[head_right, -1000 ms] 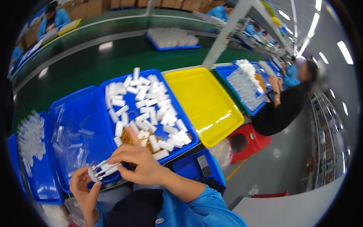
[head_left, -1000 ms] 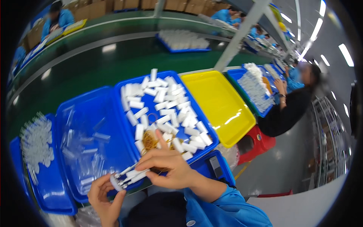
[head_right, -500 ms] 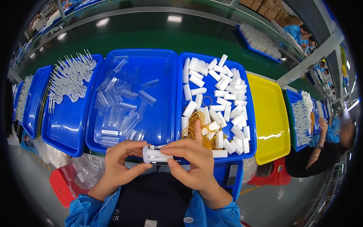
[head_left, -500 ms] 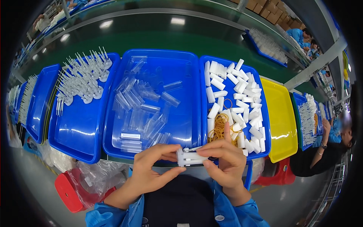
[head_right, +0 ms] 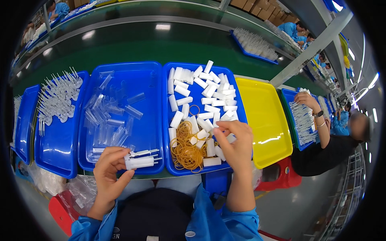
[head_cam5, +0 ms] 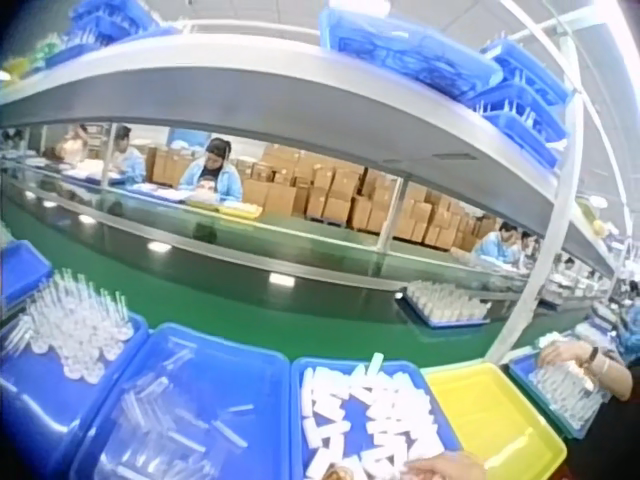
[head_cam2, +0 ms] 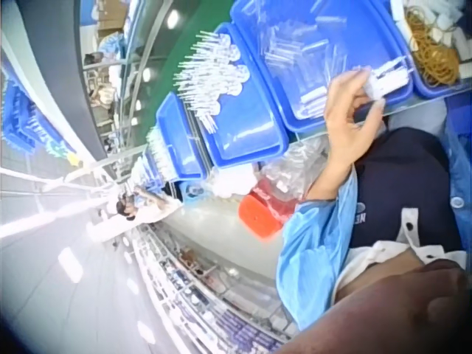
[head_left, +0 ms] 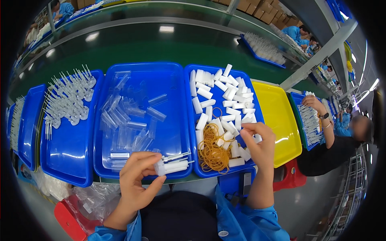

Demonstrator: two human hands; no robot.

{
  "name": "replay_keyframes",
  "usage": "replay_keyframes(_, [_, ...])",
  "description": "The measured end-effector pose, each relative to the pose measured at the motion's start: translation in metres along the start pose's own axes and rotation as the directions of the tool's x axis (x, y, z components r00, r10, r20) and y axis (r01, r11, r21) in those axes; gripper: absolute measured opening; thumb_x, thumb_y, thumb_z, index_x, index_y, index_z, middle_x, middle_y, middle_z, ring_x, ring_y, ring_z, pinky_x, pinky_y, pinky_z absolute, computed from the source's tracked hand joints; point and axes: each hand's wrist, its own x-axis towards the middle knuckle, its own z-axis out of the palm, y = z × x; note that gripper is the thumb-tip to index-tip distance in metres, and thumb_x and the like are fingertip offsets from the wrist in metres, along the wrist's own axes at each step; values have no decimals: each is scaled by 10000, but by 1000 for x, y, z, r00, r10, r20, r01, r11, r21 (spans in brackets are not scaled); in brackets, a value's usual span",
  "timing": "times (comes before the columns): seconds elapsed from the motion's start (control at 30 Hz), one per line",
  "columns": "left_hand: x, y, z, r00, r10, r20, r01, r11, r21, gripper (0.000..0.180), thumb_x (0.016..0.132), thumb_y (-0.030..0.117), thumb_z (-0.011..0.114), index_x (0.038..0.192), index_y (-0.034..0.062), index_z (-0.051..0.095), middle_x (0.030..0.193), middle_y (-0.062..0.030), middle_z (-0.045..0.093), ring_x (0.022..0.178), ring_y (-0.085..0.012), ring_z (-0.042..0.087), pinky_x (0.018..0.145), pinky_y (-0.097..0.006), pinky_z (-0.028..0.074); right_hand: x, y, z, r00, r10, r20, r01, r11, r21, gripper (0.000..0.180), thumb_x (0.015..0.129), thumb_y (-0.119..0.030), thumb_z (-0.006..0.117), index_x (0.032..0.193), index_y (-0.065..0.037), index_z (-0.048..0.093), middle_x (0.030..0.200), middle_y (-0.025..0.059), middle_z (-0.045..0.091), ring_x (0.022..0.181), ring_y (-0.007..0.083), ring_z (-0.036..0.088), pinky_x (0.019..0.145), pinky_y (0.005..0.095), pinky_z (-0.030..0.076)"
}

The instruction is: The person assembles small white cylindrical components by inserting them into clear plastic tubes and securing them with rubber bands. The person repeatedly picks up the components from blue trays, aligns them, and places the rubber bands around the bundle. The assembled units are placed into a yellow tray.

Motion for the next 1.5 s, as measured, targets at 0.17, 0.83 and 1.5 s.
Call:
replay_keyframes(0.17, [2,5,7,999,6,33,-2,995,-101,462,761,-82,716,1203,-46,587,1236,-190,512,1051,-226,631,852,-296,576,18,4,30,997,54,60,-52,998,-32,142,738,-63,726,867,-8,701,766,113,688,623,190,643,636,338,494])
replay_keyframes(0.83, [-5,-4,1,993,80,-89,-77,996,41,412,784,-56,692,1187,-20,620,1237,-187,546,1078,-255,626,878,-323,561,-21,-63,34,989,-145,33,133,958,254,169,793,47,611,884,-51,713,929,80,643,874,190,620,973,399,368])
replay_keyframes(1.5, [-7,0,2,961,275,8,-273,946,174,449,738,-90,708,1178,-47,632,1238,-251,570,1094,-345,636,913,-393,535,-32,-80,37,939,74,335,-312,591,744,138,806,47,610,893,-11,700,944,94,707,911,161,651,1070,473,276])
